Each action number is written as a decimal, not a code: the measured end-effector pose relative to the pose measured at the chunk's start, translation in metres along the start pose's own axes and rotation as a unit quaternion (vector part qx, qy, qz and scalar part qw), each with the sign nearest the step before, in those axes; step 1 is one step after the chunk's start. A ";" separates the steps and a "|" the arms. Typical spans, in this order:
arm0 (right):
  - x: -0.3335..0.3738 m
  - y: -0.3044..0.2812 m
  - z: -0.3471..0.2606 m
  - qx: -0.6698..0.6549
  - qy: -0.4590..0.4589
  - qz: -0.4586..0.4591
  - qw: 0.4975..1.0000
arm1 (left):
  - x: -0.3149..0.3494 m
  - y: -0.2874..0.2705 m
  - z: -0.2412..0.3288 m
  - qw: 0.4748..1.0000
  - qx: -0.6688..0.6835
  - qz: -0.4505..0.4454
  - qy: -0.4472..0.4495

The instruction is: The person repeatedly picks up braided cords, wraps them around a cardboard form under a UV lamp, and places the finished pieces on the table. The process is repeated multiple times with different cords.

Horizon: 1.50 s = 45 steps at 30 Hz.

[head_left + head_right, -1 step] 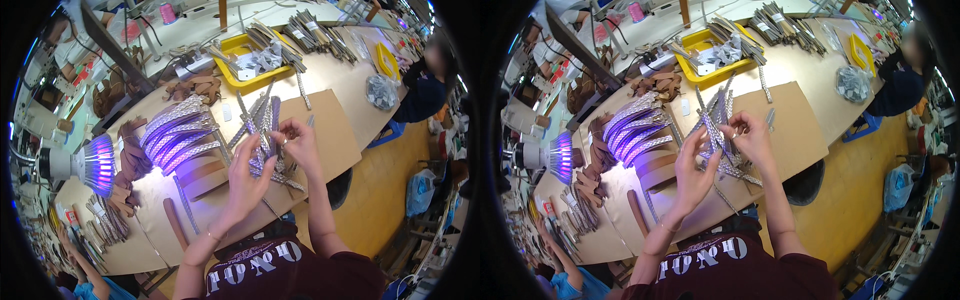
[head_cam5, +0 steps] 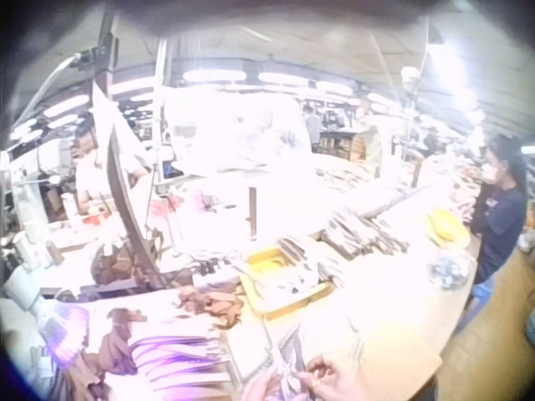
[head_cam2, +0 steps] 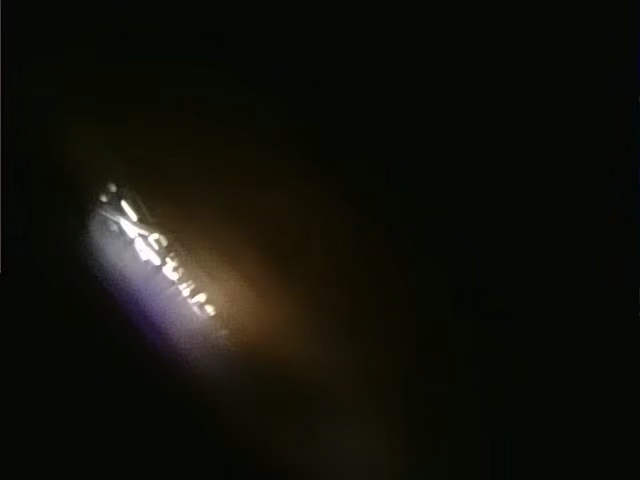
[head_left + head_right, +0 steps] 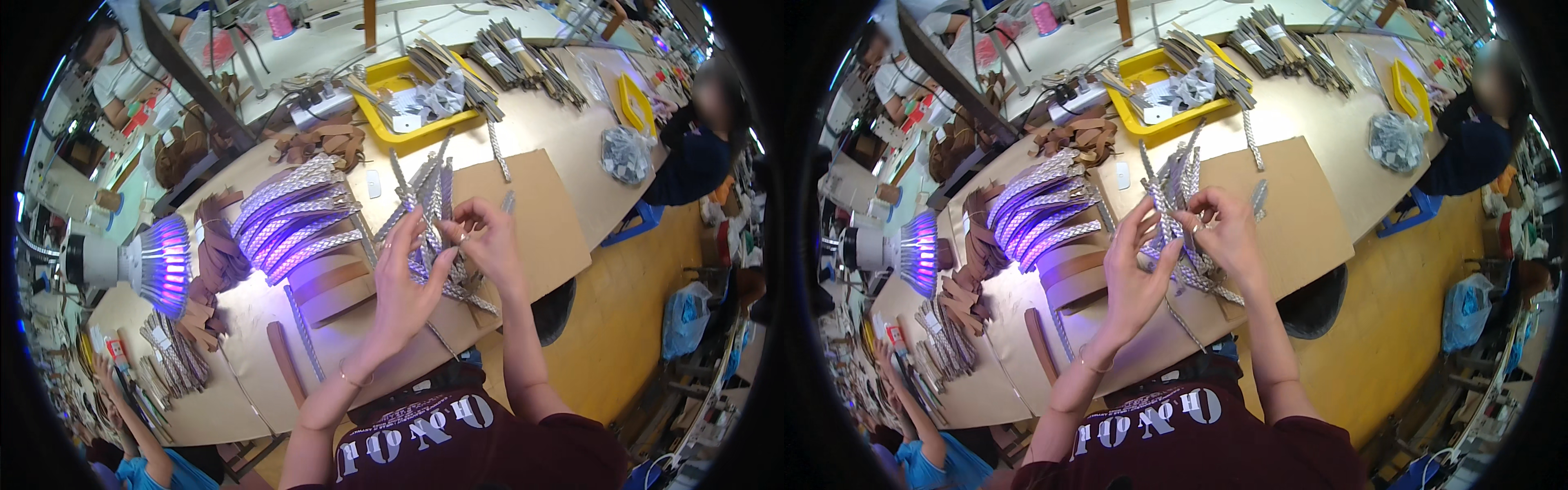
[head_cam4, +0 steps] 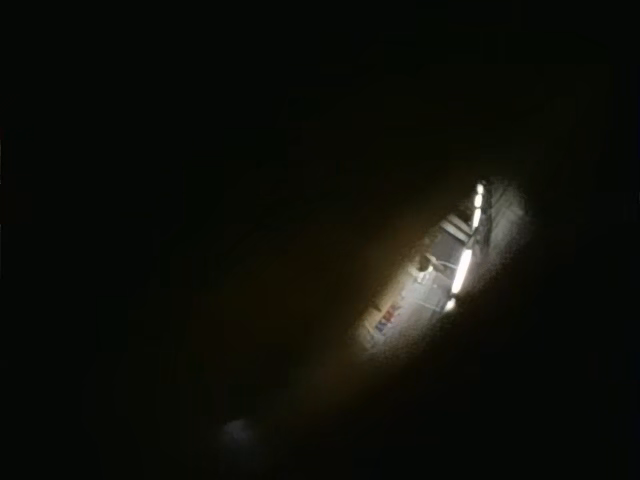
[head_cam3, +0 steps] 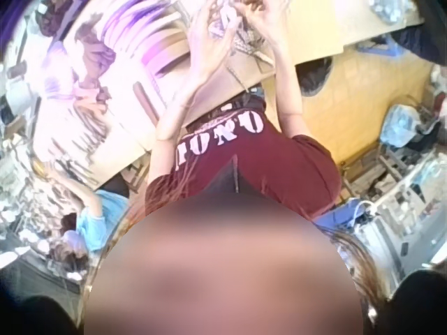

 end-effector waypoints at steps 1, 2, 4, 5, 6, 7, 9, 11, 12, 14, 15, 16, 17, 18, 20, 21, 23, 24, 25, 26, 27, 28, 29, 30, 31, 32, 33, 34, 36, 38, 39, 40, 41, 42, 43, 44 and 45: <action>0.002 0.004 -0.006 0.047 -0.043 -0.014 0.998 | -0.010 0.003 -0.001 0.999 0.034 0.038 -0.008; 0.007 0.009 -0.012 0.095 -0.085 -0.022 0.992 | -0.014 0.001 -0.003 0.997 0.058 0.037 -0.027; 0.012 0.021 -0.022 0.150 -0.146 -0.035 0.977 | -0.018 -0.005 -0.008 0.992 0.108 0.031 -0.063; 0.012 0.026 -0.025 0.149 -0.146 -0.033 0.977 | -0.021 -0.011 -0.011 0.991 0.105 0.014 -0.081; 0.016 0.027 -0.030 0.145 -0.146 -0.040 0.978 | -0.019 -0.019 -0.013 0.989 0.101 -0.005 -0.105; 0.018 0.029 -0.033 0.138 -0.145 -0.046 0.979 | -0.016 -0.027 -0.014 0.986 0.097 -0.028 -0.135; 0.023 0.031 -0.036 0.031 -0.079 -0.055 0.995 | -0.012 -0.037 -0.007 0.976 0.195 0.006 -0.101; 0.025 0.029 -0.036 -0.061 -0.048 -0.049 0.996 | -0.008 -0.049 0.001 0.957 0.269 0.017 -0.110; 0.025 0.027 -0.034 -0.101 -0.050 -0.037 0.993 | -0.007 -0.057 0.003 0.960 0.254 0.016 -0.121; 0.021 0.023 -0.026 -0.191 -0.045 -0.013 0.981 | -0.007 -0.075 0.007 0.958 0.250 0.058 -0.129; 0.016 0.019 -0.018 -0.215 0.002 0.025 0.976 | -0.006 -0.084 0.008 0.955 0.251 0.081 -0.135; 0.010 0.014 -0.010 -0.226 0.047 0.044 0.972 | -0.006 -0.092 0.008 0.954 0.246 0.109 -0.133; 0.004 0.009 -0.002 -0.230 0.090 0.073 0.966 | -0.006 -0.100 0.006 0.946 0.260 0.127 -0.144; 0.000 0.007 0.003 -0.141 0.086 0.081 0.983 | -0.005 -0.108 0.003 0.937 0.280 0.146 -0.147; -0.006 0.003 0.009 0.053 0.080 0.122 0.988 | -0.003 -0.121 -0.003 0.922 0.311 0.174 -0.151; -0.007 0.002 0.008 0.060 0.041 0.124 0.990 | 0.000 -0.126 -0.007 0.916 0.326 0.173 -0.155; -0.004 0.002 -0.001 0.086 0.017 0.141 0.986 | 0.006 -0.136 -0.015 0.901 0.367 0.170 -0.159; -0.002 0.005 -0.007 -0.007 0.030 0.072 0.997 | 0.010 -0.139 -0.019 0.897 0.369 0.179 -0.165; 0.001 0.010 -0.015 -0.091 0.058 0.004 0.994 | 0.014 -0.142 -0.023 0.890 0.380 0.188 -0.168; 0.004 0.014 -0.025 -0.167 0.089 -0.045 0.981 | 0.017 -0.144 -0.028 0.883 0.390 0.196 -0.169; 0.010 0.021 -0.035 -0.207 0.104 -0.112 0.966 | 0.021 -0.146 -0.032 0.879 0.396 0.204 -0.169; 0.018 0.029 -0.044 -0.237 0.123 -0.162 0.950 | 0.025 -0.147 -0.035 0.874 0.402 0.213 -0.170; 0.026 0.039 -0.053 -0.260 0.132 -0.223 0.930 | 0.029 -0.147 -0.039 0.866 0.417 0.221 -0.169; 0.031 0.049 -0.058 -0.245 0.137 -0.242 0.929 | 0.033 -0.148 -0.042 0.869 0.403 0.228 -0.176; 0.037 0.058 -0.063 -0.226 0.131 -0.274 0.926 | 0.036 -0.149 -0.045 0.869 0.396 0.235 -0.181; 0.042 0.067 -0.067 -0.200 0.122 -0.310 0.921 | 0.039 -0.150 -0.048 0.867 0.390 0.244 -0.190; 0.045 0.073 -0.068 -0.184 0.135 -0.313 0.922 | 0.041 -0.151 -0.049 0.869 0.388 0.244 -0.183; 0.048 0.079 -0.069 -0.162 0.146 -0.319 0.922 | 0.043 -0.152 -0.050 0.870 0.388 0.246 -0.181; 0.054 0.088 -0.067 -0.168 0.163 -0.307 0.923 | 0.047 -0.154 -0.052 0.877 0.366 0.249 -0.186; 0.057 0.093 -0.064 -0.184 0.198 -0.302 0.914 | 0.050 -0.153 -0.052 0.894 0.329 0.251 -0.171; 0.058 0.094 -0.062 -0.191 0.210 -0.300 0.911 | 0.051 -0.153 -0.051 0.901 0.311 0.254 -0.161; 0.058 0.095 -0.059 -0.208 0.229 -0.291 0.906 | 0.052 -0.152 -0.051 0.903 0.319 0.253 -0.139; 0.059 0.096 -0.057 -0.226 0.235 -0.296 0.898 | 0.052 -0.150 -0.052 0.901 0.321 0.259 -0.136; 0.059 0.096 -0.055 -0.243 0.242 -0.300 0.890 | 0.052 -0.149 -0.052 0.897 0.328 0.266 -0.130; 0.059 0.096 -0.053 -0.260 0.249 -0.303 0.883 | 0.052 -0.148 -0.054 0.891 0.340 0.269 -0.137; 0.060 0.097 -0.051 -0.274 0.276 -0.317 0.865 | 0.053 -0.148 -0.055 0.888 0.349 0.269 -0.133; 0.062 0.098 -0.049 -0.280 0.298 -0.327 0.852 | 0.053 -0.148 -0.056 0.888 0.348 0.270 -0.132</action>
Point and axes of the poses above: each hand's wrist, its own x-axis away from the middle knuckle, its own y-axis out of the palm, z = x × y, the point moved 2 cm from there along -x, towards the middle knuckle, and after that the axes turned 15 degrees about -x, right-handed, at the moved point
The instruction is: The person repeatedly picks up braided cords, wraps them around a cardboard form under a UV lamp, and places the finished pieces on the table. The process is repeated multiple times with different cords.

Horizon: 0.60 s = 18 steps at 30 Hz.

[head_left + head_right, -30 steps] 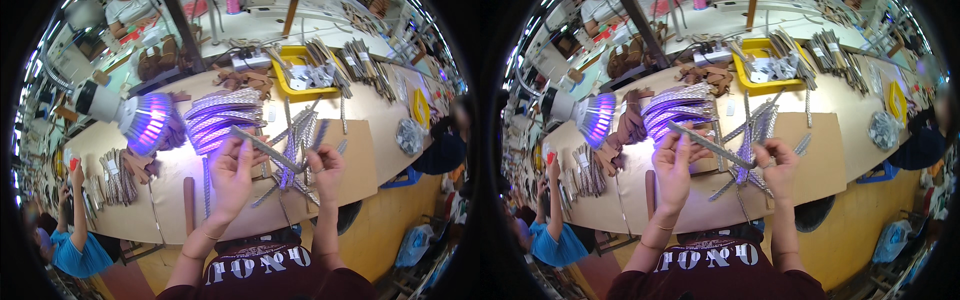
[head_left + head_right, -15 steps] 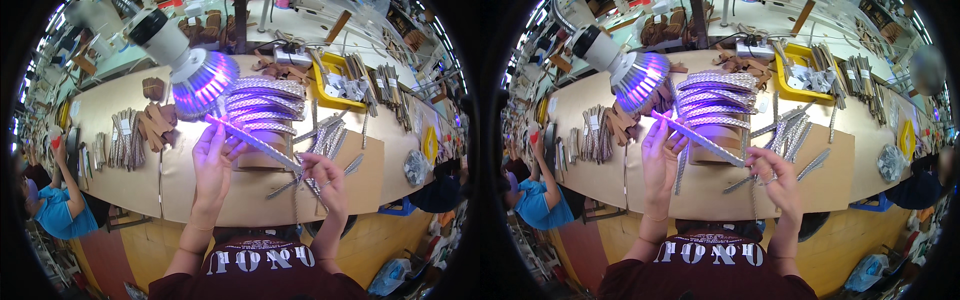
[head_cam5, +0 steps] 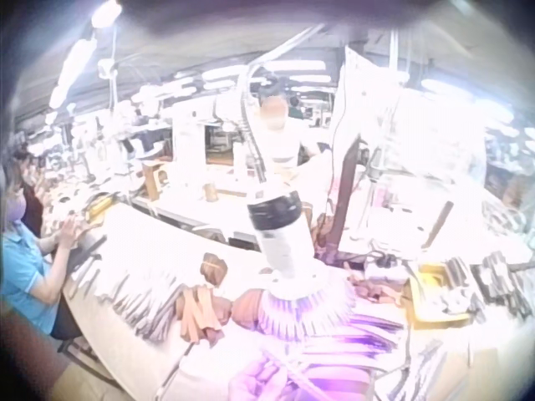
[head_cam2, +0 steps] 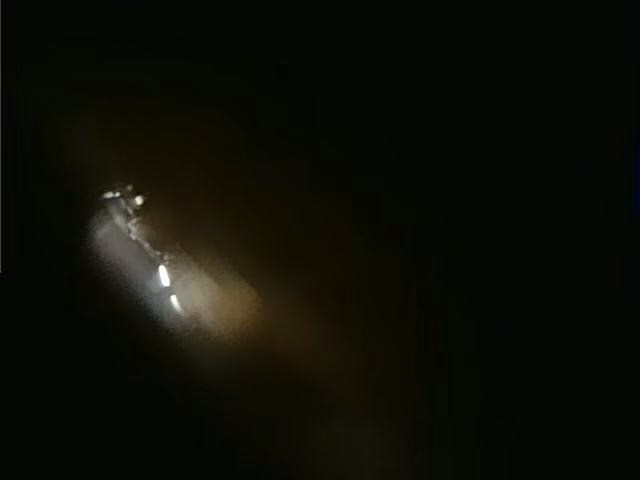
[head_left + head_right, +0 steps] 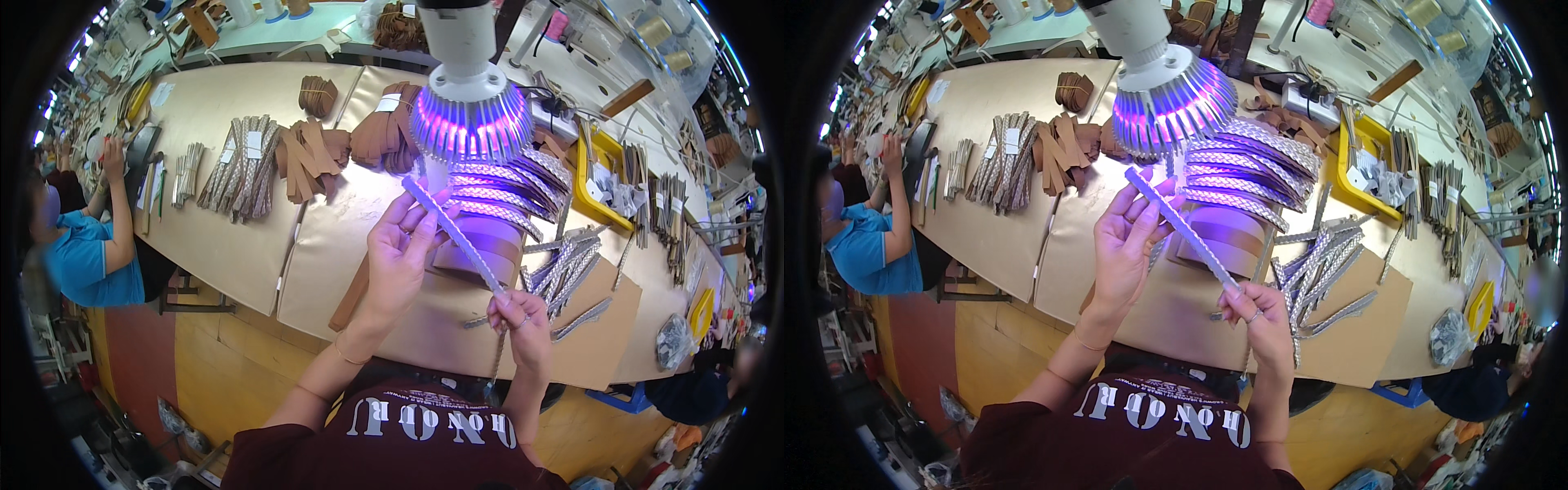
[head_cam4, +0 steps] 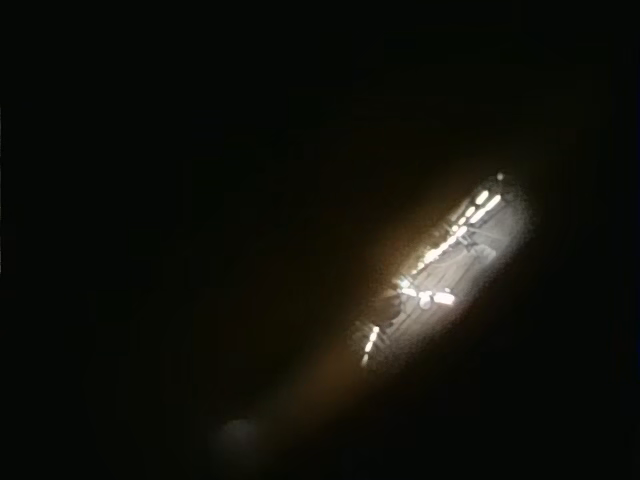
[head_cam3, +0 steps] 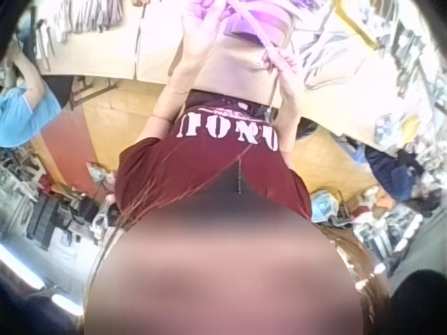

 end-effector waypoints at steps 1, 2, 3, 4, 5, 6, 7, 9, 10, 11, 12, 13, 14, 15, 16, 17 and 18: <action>0.000 0.001 0.003 -0.015 0.018 -0.007 1.000 | -0.001 -0.001 -0.001 1.000 0.000 -0.001 0.001; 0.001 0.003 0.006 -0.043 0.021 -0.026 0.999 | -0.001 -0.001 -0.002 1.000 0.000 -0.003 0.001; 0.002 0.006 0.008 -0.035 0.019 -0.055 0.998 | -0.001 -0.003 -0.003 1.000 0.002 0.001 0.000; 0.003 0.008 0.013 0.038 0.013 -0.038 0.998 | -0.002 -0.005 -0.003 1.000 0.003 0.004 -0.002; 0.005 0.011 0.016 0.094 -0.014 -0.025 0.995 | -0.002 -0.007 -0.004 1.000 0.011 0.007 -0.007; 0.006 0.015 0.022 0.154 -0.007 -0.016 0.988 | -0.003 -0.010 -0.005 1.000 0.013 0.016 -0.010; 0.009 0.015 0.020 0.376 -0.058 -0.022 0.924 | -0.003 -0.014 -0.005 0.999 0.019 0.026 -0.015; 0.010 0.017 0.025 0.509 -0.084 0.017 0.856 | -0.005 -0.023 -0.005 0.998 0.036 0.044 -0.027; 0.010 0.018 0.028 0.568 -0.107 0.026 0.816 | -0.006 -0.028 -0.006 0.997 0.041 0.050 -0.035; 0.010 0.015 0.030 0.577 -0.076 0.026 0.813 | -0.007 -0.031 -0.006 0.996 0.052 0.057 -0.044; 0.012 0.011 0.031 0.597 -0.050 0.044 0.799 | -0.007 -0.035 -0.006 0.995 0.062 0.065 -0.052; 0.013 0.006 0.032 0.614 -0.030 0.055 0.786 | -0.008 -0.038 -0.006 0.993 0.072 0.072 -0.065; 0.016 0.002 0.030 0.632 -0.015 0.067 0.772 | -0.009 -0.039 -0.006 0.993 0.075 0.071 -0.051; 0.019 -0.003 0.029 0.633 0.006 0.095 0.768 | -0.009 -0.041 -0.006 0.993 0.078 0.077 -0.051; 0.023 -0.008 0.026 0.633 0.018 0.104 0.767 | -0.008 -0.041 -0.005 0.992 0.081 0.081 -0.054; 0.026 -0.012 0.022 0.633 0.028 0.116 0.765 | -0.008 -0.041 -0.005 0.993 0.073 0.076 -0.053; 0.028 -0.015 0.018 0.633 0.035 0.129 0.763 | -0.007 -0.041 -0.005 0.993 0.079 0.073 -0.054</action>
Point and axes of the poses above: each hand's wrist, its own x-axis away from the middle knuckle, its own y-axis out of the palm, z = x × y, the point moved 2 cm from there along -x, towards the middle knuckle, and after that the axes turned 15 degrees about -x, right-handed, at the moved point
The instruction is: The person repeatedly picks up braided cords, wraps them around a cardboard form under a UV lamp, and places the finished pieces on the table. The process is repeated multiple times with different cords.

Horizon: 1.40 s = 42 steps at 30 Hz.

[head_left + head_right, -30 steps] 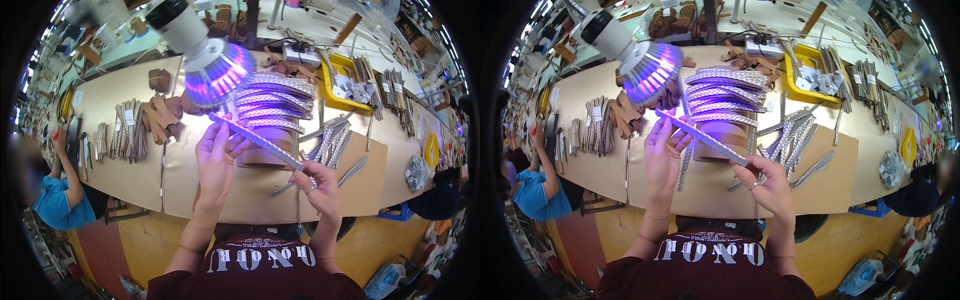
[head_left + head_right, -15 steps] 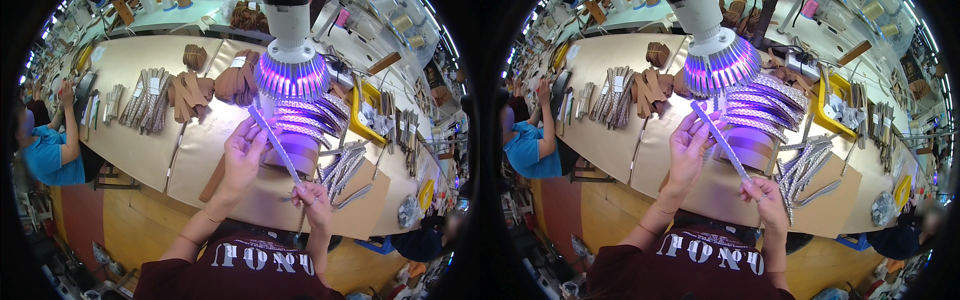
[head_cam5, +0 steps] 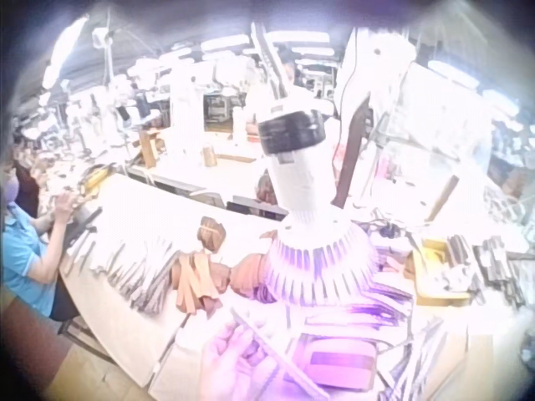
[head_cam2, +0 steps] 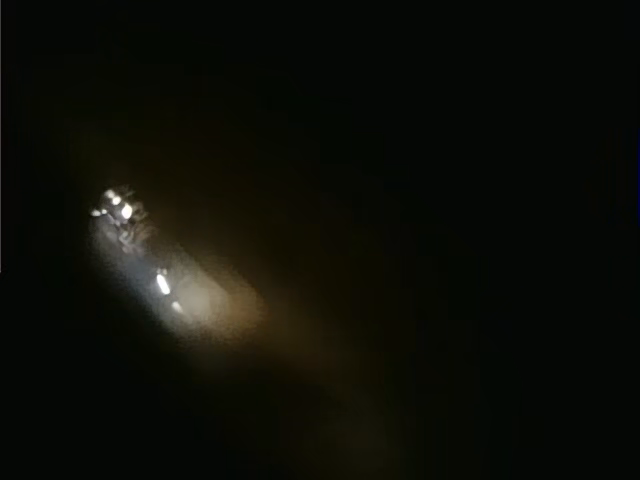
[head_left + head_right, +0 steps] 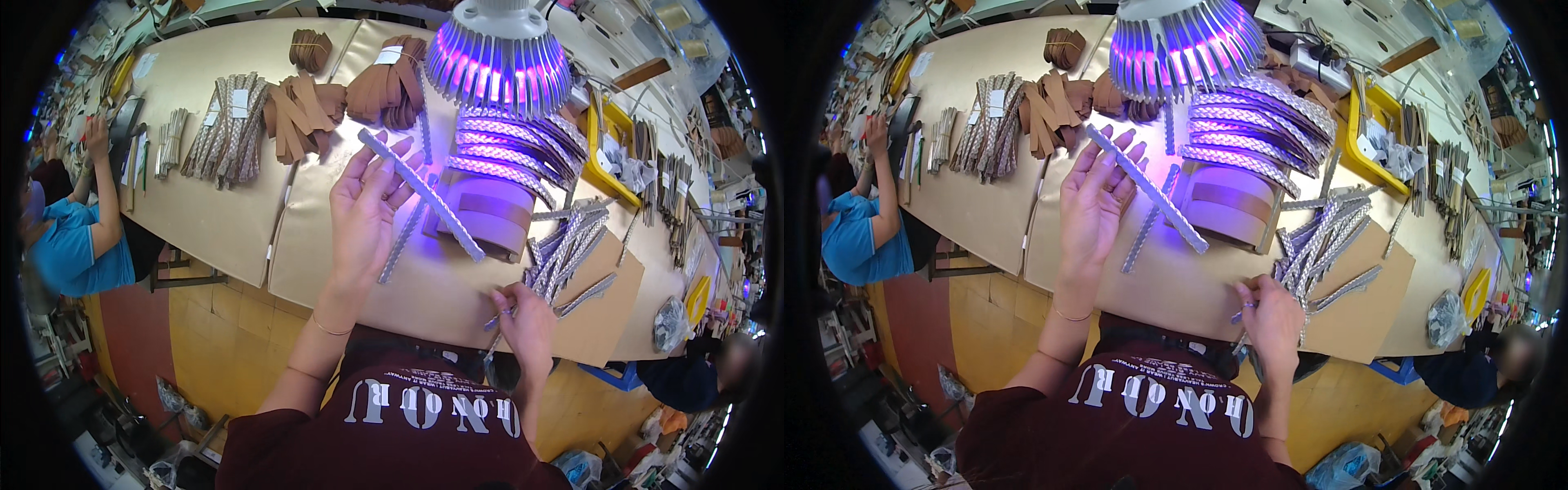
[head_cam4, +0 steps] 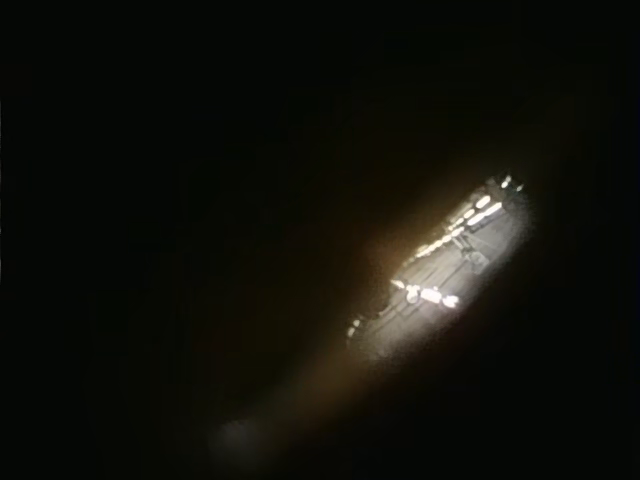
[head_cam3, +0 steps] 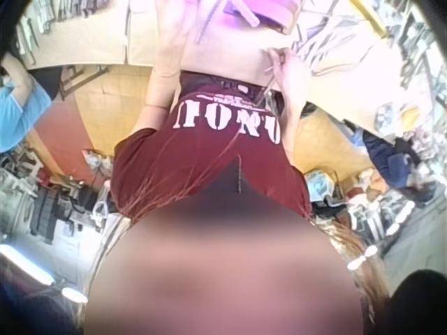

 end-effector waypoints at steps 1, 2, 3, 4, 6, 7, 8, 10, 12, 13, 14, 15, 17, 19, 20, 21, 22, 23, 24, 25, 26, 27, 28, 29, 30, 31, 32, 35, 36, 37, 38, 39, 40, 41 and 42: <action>0.001 -0.005 0.001 0.009 -0.006 0.011 1.000 | 0.001 0.001 0.000 1.000 0.006 -0.003 -0.001; 0.001 -0.009 0.000 -0.032 -0.003 0.023 0.999 | 0.001 0.002 0.000 1.000 0.013 -0.006 -0.001; 0.001 -0.011 -0.002 -0.073 -0.001 0.035 0.997 | 0.002 0.003 0.000 1.000 0.013 -0.007 -0.004; 0.000 -0.013 -0.006 -0.119 -0.006 0.051 0.992 | 0.002 0.005 0.000 1.000 0.013 -0.009 -0.007; -0.002 -0.010 -0.017 -0.306 -0.042 0.027 0.951 | 0.004 0.007 -0.001 1.000 0.016 -0.012 -0.015; -0.002 -0.007 -0.023 -0.378 -0.059 0.012 0.924 | 0.006 0.007 -0.003 1.000 0.017 -0.012 -0.020; -0.002 -0.004 -0.028 -0.448 -0.076 -0.002 0.891 | 0.009 0.007 -0.005 0.999 0.017 -0.013 -0.026; -0.004 0.004 -0.035 -0.494 -0.067 -0.042 0.866 | 0.021 0.002 -0.012 0.999 -0.001 -0.005 -0.035; -0.007 0.008 -0.036 -0.551 -0.041 -0.063 0.831 | 0.039 -0.007 -0.021 0.999 -0.017 -0.017 -0.040; -0.009 0.008 -0.033 -0.562 -0.030 -0.041 0.826 | 0.050 -0.012 -0.026 0.998 -0.025 -0.033 -0.039; -0.011 0.008 -0.031 -0.578 -0.036 -0.020 0.815 | 0.059 -0.017 -0.032 0.998 -0.032 -0.049 -0.038; -0.012 0.007 -0.029 -0.593 -0.053 0.003 0.804 | 0.069 -0.019 -0.038 0.993 -0.055 -0.085 -0.052; -0.013 0.006 -0.025 -0.628 -0.067 0.035 0.774 | 0.090 -0.022 -0.049 0.979 -0.100 -0.157 -0.083; -0.008 0.007 -0.025 -0.646 -0.088 0.065 0.755 | 0.110 -0.018 -0.061 0.959 0.022 -0.207 -0.194; -0.005 0.008 -0.026 -0.649 -0.096 0.070 0.752 | 0.117 -0.014 -0.065 0.939 0.085 -0.233 -0.238; -0.003 0.010 -0.028 -0.642 -0.103 0.068 0.757 | 0.122 -0.011 -0.069 0.925 0.104 -0.247 -0.269; 0.001 0.011 -0.031 -0.666 -0.120 0.071 0.733 | 0.124 -0.010 -0.071 0.915 0.124 -0.256 -0.286; 0.005 0.013 -0.034 -0.694 -0.137 0.074 0.703 | 0.124 -0.008 -0.072 0.906 0.145 -0.269 -0.293; 0.008 0.015 -0.037 -0.721 -0.145 0.072 0.674 | 0.123 -0.008 -0.072 0.900 0.160 -0.275 -0.300; 0.010 0.016 -0.038 -0.724 -0.140 0.083 0.670 | 0.121 -0.008 -0.071 0.912 0.087 -0.302 -0.264; 0.011 0.016 -0.039 -0.701 -0.154 0.101 0.689 | 0.118 -0.011 -0.068 0.920 0.005 -0.319 -0.227; 0.012 0.016 -0.039 -0.679 -0.156 0.121 0.707 | 0.115 -0.013 -0.065 0.920 -0.076 -0.334 -0.189; 0.012 0.015 -0.039 -0.654 -0.156 0.134 0.728 | 0.109 -0.018 -0.059 0.921 -0.180 -0.324 -0.121; 0.011 0.015 -0.039 -0.619 -0.168 0.102 0.760 | 0.103 -0.022 -0.052 0.907 -0.281 -0.309 -0.053; 0.009 0.015 -0.038 -0.579 -0.177 0.062 0.794 | 0.098 -0.024 -0.047 0.879 -0.378 -0.290 0.014; 0.008 0.016 -0.037 -0.534 -0.181 0.026 0.825 | 0.094 -0.027 -0.043 0.905 -0.355 -0.236 -0.019; 0.007 0.017 -0.035 -0.519 -0.162 -0.012 0.839 | 0.089 -0.029 -0.041 0.921 -0.326 -0.207 -0.039; 0.001 0.023 -0.029 -0.482 -0.100 -0.091 0.865 | 0.076 -0.030 -0.038 0.953 -0.243 -0.156 -0.088; -0.001 0.025 -0.028 -0.493 -0.094 -0.102 0.859 | 0.072 -0.029 -0.039 0.954 -0.224 -0.166 -0.111; -0.003 0.029 -0.027 -0.501 -0.081 -0.115 0.854 | 0.070 -0.028 -0.041 0.956 -0.199 -0.177 -0.124; -0.005 0.032 -0.027 -0.512 -0.078 -0.123 0.846 | 0.067 -0.028 -0.043 0.955 -0.217 -0.167 -0.116; -0.006 0.035 -0.025 -0.495 -0.072 -0.125 0.857 | 0.064 -0.028 -0.047 0.955 -0.230 -0.157 -0.100; -0.008 0.038 -0.023 -0.481 -0.076 -0.123 0.865 | 0.061 -0.029 -0.049 0.953 -0.246 -0.143 -0.102; -0.009 0.041 -0.021 -0.467 -0.099 -0.124 0.870 | 0.056 -0.032 -0.049 0.959 -0.249 -0.117 -0.069; -0.010 0.044 -0.016 -0.433 -0.057 -0.129 0.890 | 0.051 -0.036 -0.049 0.962 -0.254 -0.087 -0.053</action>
Point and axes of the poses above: each hand's wrist, its own x-axis away from the middle knuckle, its own y-axis out of the palm, z = x × y, the point moved 2 cm from there along -x, towards the middle knuckle, and after that the axes turned 15 degrees about -x, right-handed, at the moved point
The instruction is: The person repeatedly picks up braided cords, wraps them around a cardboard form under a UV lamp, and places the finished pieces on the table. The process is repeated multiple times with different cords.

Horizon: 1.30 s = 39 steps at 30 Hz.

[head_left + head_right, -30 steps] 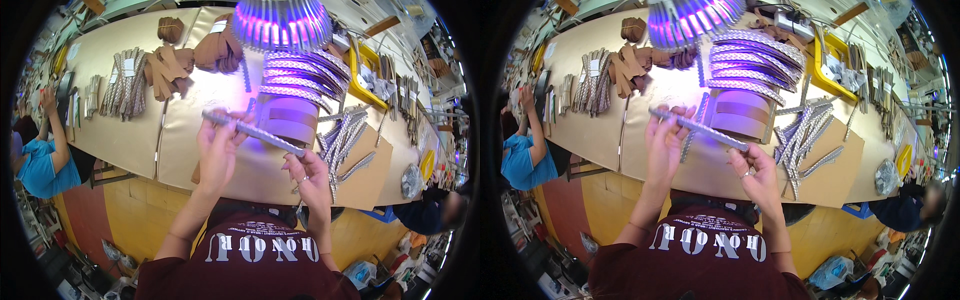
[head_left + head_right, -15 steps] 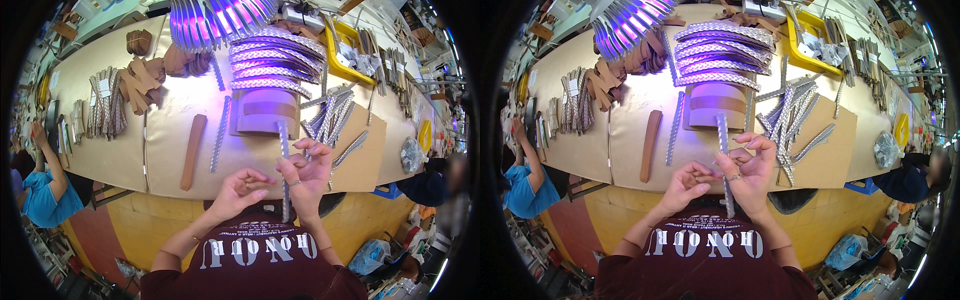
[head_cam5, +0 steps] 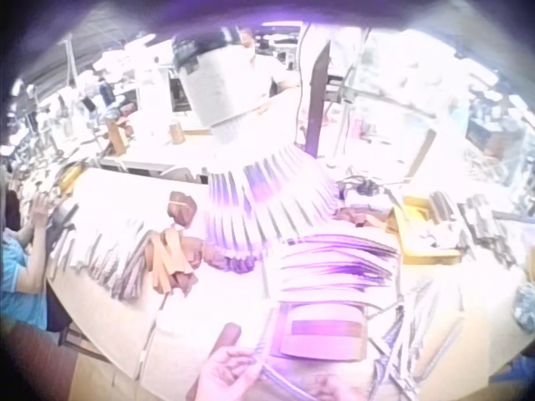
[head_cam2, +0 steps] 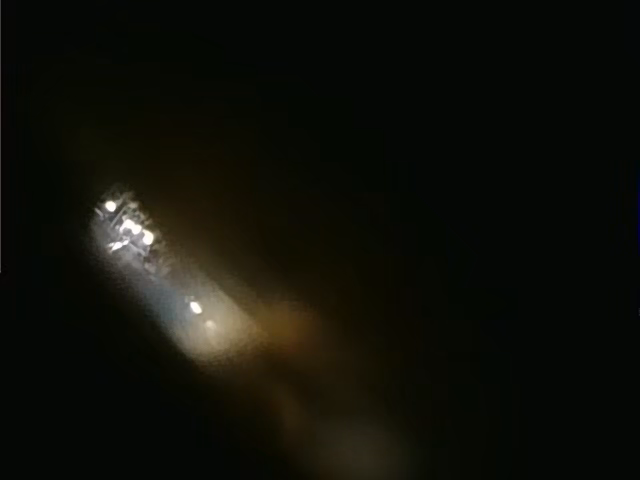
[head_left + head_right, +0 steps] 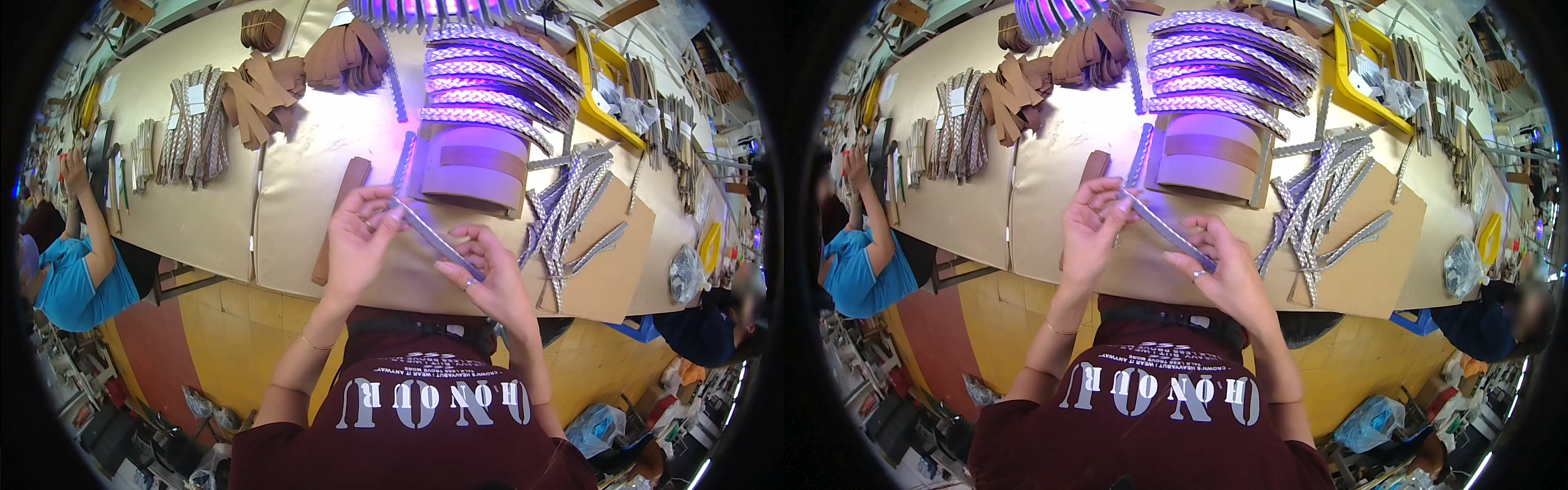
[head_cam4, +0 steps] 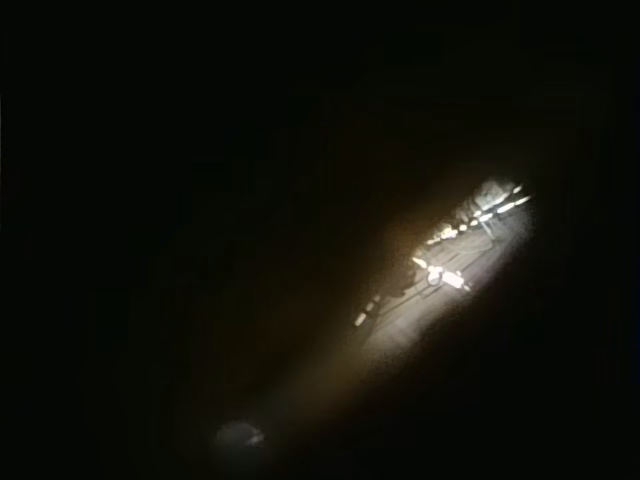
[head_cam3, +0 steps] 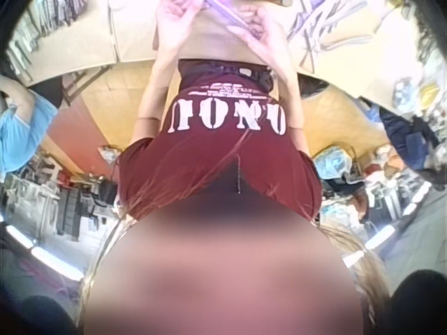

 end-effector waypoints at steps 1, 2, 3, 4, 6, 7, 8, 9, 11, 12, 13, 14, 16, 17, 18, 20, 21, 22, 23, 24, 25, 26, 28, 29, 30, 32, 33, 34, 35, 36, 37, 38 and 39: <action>0.001 -0.004 0.005 0.034 0.030 0.002 0.999 | -0.004 -0.004 -0.002 0.999 -0.004 0.032 0.000; 0.004 -0.009 0.010 0.070 0.083 0.012 0.994 | -0.007 -0.007 -0.002 0.999 -0.015 0.030 0.010; 0.007 -0.013 0.013 0.072 0.077 0.016 0.994 | -0.008 -0.009 -0.003 0.999 -0.026 0.026 0.011; 0.012 -0.018 0.016 0.075 0.094 0.028 0.992 | -0.009 -0.010 -0.004 0.999 -0.036 0.028 0.005; 0.021 -0.024 0.021 0.086 0.121 0.043 0.988 | -0.007 -0.001 -0.007 1.000 -0.017 0.011 0.000; 0.027 -0.026 0.021 0.092 0.132 0.046 0.986 | -0.005 0.004 -0.009 1.000 -0.010 0.000 -0.015; 0.031 -0.027 0.021 0.098 0.142 0.050 0.984 | -0.004 0.008 -0.009 1.000 -0.020 0.008 -0.004; 0.035 -0.026 0.020 0.089 0.152 0.043 0.983 | -0.003 0.011 -0.010 0.999 -0.032 0.011 -0.001; 0.039 -0.017 0.018 0.065 0.155 0.020 0.986 | 0.000 0.018 -0.010 1.000 -0.014 0.012 0.001; 0.039 -0.010 0.017 0.051 0.152 0.008 0.987 | 0.004 0.021 -0.009 1.000 0.015 0.011 0.001; 0.037 0.000 0.016 0.032 0.133 -0.011 0.991 | 0.008 0.023 -0.008 0.999 0.046 0.011 0.000; 0.034 0.009 0.015 0.021 0.141 -0.026 0.989 | 0.012 0.023 -0.006 0.999 0.047 0.012 -0.013; 0.027 0.026 0.011 0.088 0.071 -0.101 0.988 | 0.022 0.023 0.000 0.997 0.051 0.017 -0.050; 0.025 0.032 0.007 0.141 0.019 -0.125 0.982 | 0.025 0.021 0.005 0.998 0.042 0.021 -0.034; 0.023 0.036 0.004 0.193 -0.025 -0.155 0.969 | 0.029 0.018 0.010 0.999 0.030 0.028 -0.030; 0.023 0.027 0.000 0.152 0.027 -0.164 0.974 | 0.029 0.009 0.019 0.999 -0.017 -0.022 -0.027; 0.024 0.018 -0.003 0.086 0.043 -0.137 0.986 | 0.028 0.002 0.024 0.995 -0.052 -0.078 -0.027; 0.025 0.009 -0.005 0.017 0.041 -0.109 0.993 | 0.027 0.000 0.026 0.986 -0.087 -0.129 -0.053; 0.023 -0.002 -0.005 -0.026 0.028 -0.067 0.997 | 0.027 0.002 0.028 0.983 -0.072 -0.162 -0.047; 0.024 -0.011 -0.004 -0.100 0.007 -0.004 0.995 | 0.024 0.008 0.026 0.974 -0.104 -0.197 -0.030; 0.025 -0.021 -0.003 -0.109 0.020 0.033 0.993 | 0.020 0.016 0.024 0.963 -0.135 -0.233 -0.010; 0.026 -0.028 0.000 -0.118 0.032 0.071 0.990 | 0.018 0.026 0.020 0.952 -0.155 -0.263 0.034; 0.023 -0.036 0.009 -0.093 0.023 0.118 0.988 | 0.012 0.051 0.008 0.932 -0.228 -0.273 0.076; 0.022 -0.040 0.014 -0.079 0.019 0.142 0.987 | 0.010 0.063 0.002 0.917 -0.268 -0.260 0.144; 0.022 -0.042 0.018 -0.050 0.019 0.173 0.984 | 0.008 0.073 -0.003 0.896 -0.304 -0.243 0.212; 0.021 -0.043 0.026 0.005 0.024 0.235 0.972 | 0.012 0.084 -0.014 0.875 -0.365 -0.195 0.252; 0.021 -0.043 0.029 0.035 0.018 0.260 0.965 | 0.012 0.085 -0.017 0.841 -0.417 -0.153 0.310; 0.020 -0.043 0.029 0.072 0.005 0.261 0.963 | 0.013 0.085 -0.018 0.792 -0.475 -0.113 0.366; 0.019 -0.043 0.029 0.107 -0.005 0.258 0.960 | 0.011 0.082 -0.021 0.813 -0.455 -0.132 0.339; 0.017 -0.043 0.029 0.142 -0.017 0.254 0.956 | 0.007 0.078 -0.022 0.826 -0.444 -0.150 0.314; 0.017 -0.043 0.027 0.145 -0.034 0.251 0.957 | 0.004 0.074 -0.023 0.837 -0.437 -0.173 0.281; 0.015 -0.044 0.027 0.149 -0.029 0.254 0.955 | 0.001 0.072 -0.022 0.829 -0.442 -0.183 0.291; 0.014 -0.046 0.025 0.154 -0.034 0.252 0.955 | -0.002 0.069 -0.020 0.820 -0.451 -0.197 0.294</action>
Point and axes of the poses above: each hand's wrist, its own x-axis away from the middle knuckle, its own y-axis out of the palm, z = x × y, the point moved 2 cm from there along -x, towards the middle knuckle, and after that the axes turned 15 degrees about -x, right-handed, at the moved point
